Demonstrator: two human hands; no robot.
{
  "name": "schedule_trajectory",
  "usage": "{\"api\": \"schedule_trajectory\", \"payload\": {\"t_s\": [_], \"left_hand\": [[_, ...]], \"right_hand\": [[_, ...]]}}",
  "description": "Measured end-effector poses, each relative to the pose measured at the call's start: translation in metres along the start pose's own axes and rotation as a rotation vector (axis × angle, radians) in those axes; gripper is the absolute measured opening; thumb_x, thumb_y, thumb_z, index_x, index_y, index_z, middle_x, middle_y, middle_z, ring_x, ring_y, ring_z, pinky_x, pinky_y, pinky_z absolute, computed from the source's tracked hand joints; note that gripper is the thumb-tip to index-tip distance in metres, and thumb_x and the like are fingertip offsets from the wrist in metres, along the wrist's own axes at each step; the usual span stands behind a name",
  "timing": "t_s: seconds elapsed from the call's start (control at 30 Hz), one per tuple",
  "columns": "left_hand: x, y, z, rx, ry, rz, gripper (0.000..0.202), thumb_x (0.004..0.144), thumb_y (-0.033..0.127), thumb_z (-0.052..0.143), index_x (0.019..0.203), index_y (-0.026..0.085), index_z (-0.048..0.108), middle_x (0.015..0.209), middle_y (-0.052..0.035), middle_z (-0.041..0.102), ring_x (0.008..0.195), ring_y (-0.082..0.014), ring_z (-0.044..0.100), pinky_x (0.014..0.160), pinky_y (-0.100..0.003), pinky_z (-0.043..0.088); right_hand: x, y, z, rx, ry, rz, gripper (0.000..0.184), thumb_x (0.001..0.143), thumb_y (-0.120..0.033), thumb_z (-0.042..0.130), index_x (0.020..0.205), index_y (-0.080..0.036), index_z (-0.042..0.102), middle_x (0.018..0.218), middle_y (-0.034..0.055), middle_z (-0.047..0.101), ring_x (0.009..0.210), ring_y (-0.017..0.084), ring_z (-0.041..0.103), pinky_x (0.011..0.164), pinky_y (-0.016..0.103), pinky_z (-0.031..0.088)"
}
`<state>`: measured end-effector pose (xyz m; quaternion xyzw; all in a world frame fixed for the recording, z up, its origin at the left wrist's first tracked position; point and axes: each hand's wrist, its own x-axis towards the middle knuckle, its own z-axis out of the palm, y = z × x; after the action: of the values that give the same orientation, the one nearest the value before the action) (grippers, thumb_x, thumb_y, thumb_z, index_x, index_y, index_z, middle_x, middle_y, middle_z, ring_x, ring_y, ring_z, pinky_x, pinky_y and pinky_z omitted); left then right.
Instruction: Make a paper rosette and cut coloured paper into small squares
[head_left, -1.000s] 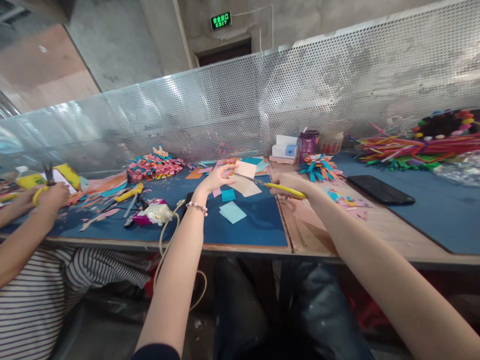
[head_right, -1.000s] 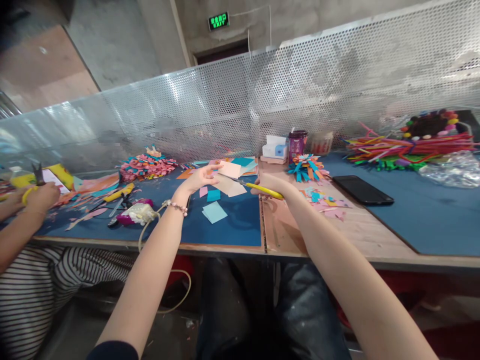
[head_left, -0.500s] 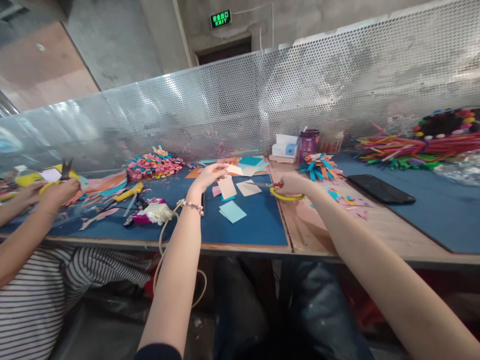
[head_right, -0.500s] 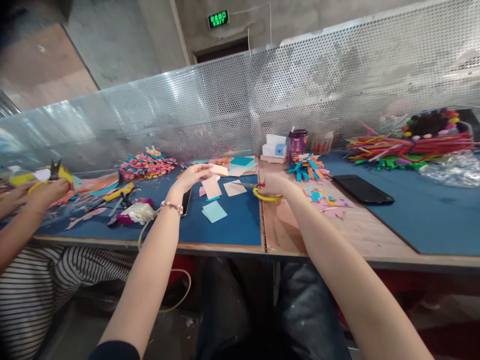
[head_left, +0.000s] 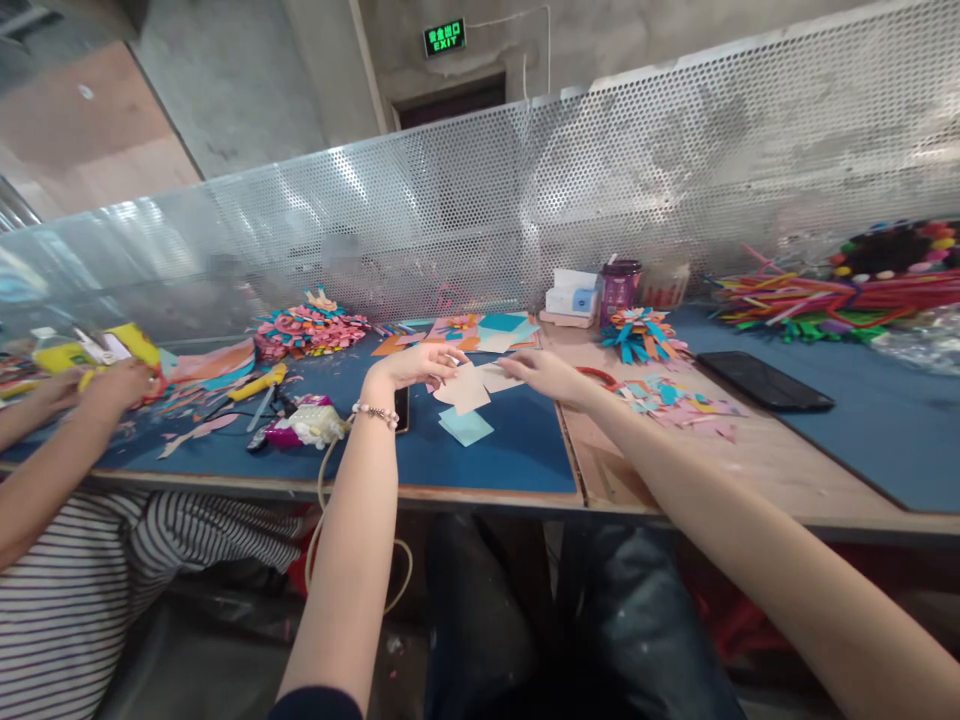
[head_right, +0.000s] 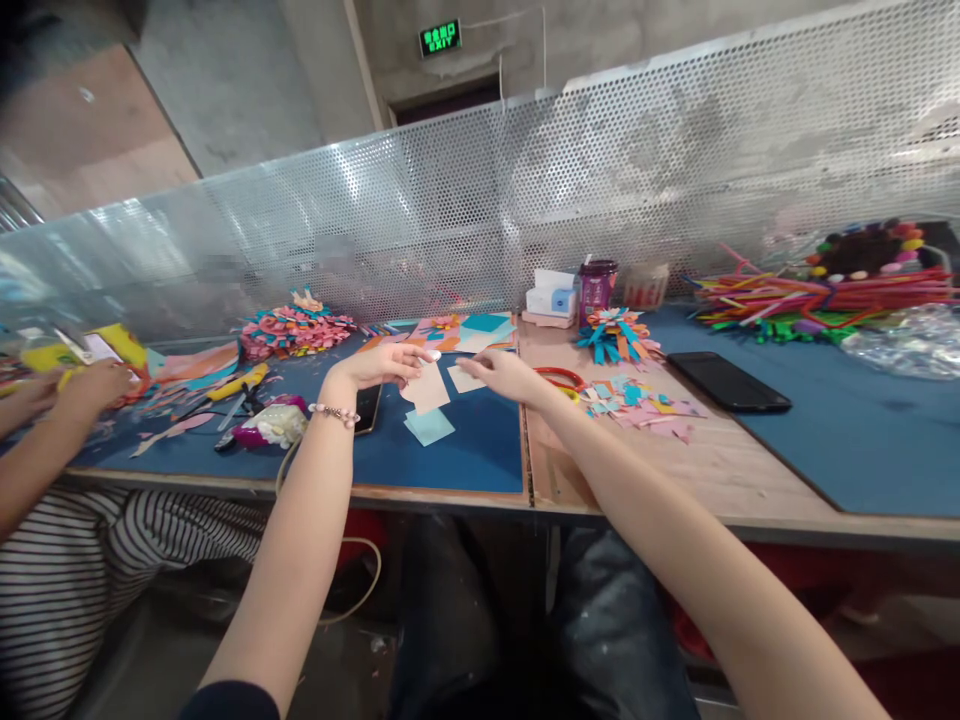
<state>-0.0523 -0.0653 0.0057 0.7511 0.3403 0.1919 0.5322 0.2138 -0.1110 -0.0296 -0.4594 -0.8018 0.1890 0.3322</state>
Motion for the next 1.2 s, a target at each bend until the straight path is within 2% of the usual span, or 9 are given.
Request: {"api": "schedule_trajectory", "payload": {"t_s": [0.1,0.2,0.4,0.53,0.67,0.87,0.97,1.07,1.2], "left_hand": [[0.003,-0.005,-0.001,0.022,-0.003,-0.045,0.048,0.068,0.025,0.075,0.113,0.018,0.059,0.080,-0.0012,0.058,0.066,-0.0095,0.056,0.058,-0.024,0.045],[0.004,-0.009,-0.003,0.060,0.056,-0.121,0.045,0.069,0.034,0.075,0.108,0.017,0.061,0.079,-0.0024,0.060,0.066,-0.0106,0.057,0.061,-0.026,0.047],[0.009,-0.026,-0.016,0.241,0.264,-0.337,0.051,0.066,0.056,0.069,0.098,0.017,0.062,0.088,-0.0083,0.066,0.075,-0.0167,0.064,0.063,-0.027,0.048],[0.016,-0.039,-0.027,0.541,0.311,-0.400,0.046,0.060,0.056,0.072,0.081,0.016,0.066,0.076,-0.0059,0.066,0.064,-0.0136,0.058,0.053,-0.023,0.038],[0.019,-0.044,-0.031,0.770,0.268,-0.414,0.047,0.050,0.058,0.075,0.072,0.017,0.069,0.069,-0.0017,0.064,0.056,-0.0118,0.049,0.050,-0.025,0.031],[0.021,-0.045,-0.031,0.840,0.219,-0.435,0.046,0.049,0.059,0.074,0.073,0.019,0.071,0.066,0.0004,0.064,0.058,-0.0128,0.050,0.054,-0.025,0.033],[0.022,-0.046,-0.032,0.812,0.238,-0.409,0.044,0.049,0.057,0.075,0.070,0.019,0.070,0.067,0.0010,0.065,0.060,-0.0125,0.051,0.055,-0.024,0.034],[0.021,-0.048,-0.032,0.776,0.268,-0.359,0.038,0.048,0.052,0.077,0.067,0.020,0.069,0.067,0.0005,0.066,0.060,-0.0133,0.052,0.055,-0.024,0.034],[0.022,-0.047,-0.031,0.745,0.268,-0.310,0.029,0.051,0.042,0.078,0.068,0.019,0.068,0.066,-0.0008,0.066,0.061,-0.0151,0.055,0.057,-0.025,0.037]], "right_hand": [[0.010,-0.015,0.034,0.299,-0.071,0.083,0.042,0.082,-0.036,0.063,0.115,-0.011,0.058,0.085,0.0058,0.069,0.070,0.013,0.059,0.061,0.021,0.042],[0.022,-0.022,0.055,0.471,-0.103,0.150,0.033,0.076,-0.015,0.065,0.108,-0.009,0.060,0.073,0.0021,0.065,0.059,0.009,0.055,0.052,0.018,0.040],[0.024,-0.013,0.054,0.512,-0.152,0.167,0.020,0.079,-0.024,0.064,0.095,-0.012,0.064,0.053,-0.0052,0.049,0.043,0.006,0.040,0.039,0.018,0.029],[0.015,-0.008,0.048,0.466,-0.220,0.150,0.027,0.076,-0.031,0.068,0.097,-0.015,0.063,0.059,-0.0035,0.054,0.047,0.007,0.047,0.039,0.017,0.031],[0.012,-0.012,0.054,0.159,-0.190,0.028,0.025,0.077,-0.032,0.066,0.094,-0.015,0.062,0.069,0.0005,0.062,0.056,0.010,0.055,0.050,0.021,0.040],[0.005,-0.021,0.068,-0.315,0.066,-0.299,0.030,0.081,-0.036,0.061,0.100,-0.013,0.066,0.105,0.0132,0.060,0.100,0.023,0.054,0.086,0.034,0.043],[0.002,-0.024,0.069,-0.265,-0.103,-0.471,0.040,0.085,-0.046,0.056,0.110,-0.017,0.065,0.112,0.0112,0.061,0.106,0.024,0.050,0.098,0.039,0.036],[0.001,-0.027,0.066,-0.231,-0.276,-0.516,0.055,0.079,-0.057,0.059,0.119,-0.019,0.062,0.112,0.0101,0.063,0.110,0.028,0.046,0.099,0.044,0.033],[0.000,-0.028,0.059,-0.235,-0.296,-0.498,0.061,0.074,-0.060,0.063,0.118,-0.019,0.063,0.104,0.0107,0.065,0.107,0.030,0.047,0.097,0.047,0.034]]}}
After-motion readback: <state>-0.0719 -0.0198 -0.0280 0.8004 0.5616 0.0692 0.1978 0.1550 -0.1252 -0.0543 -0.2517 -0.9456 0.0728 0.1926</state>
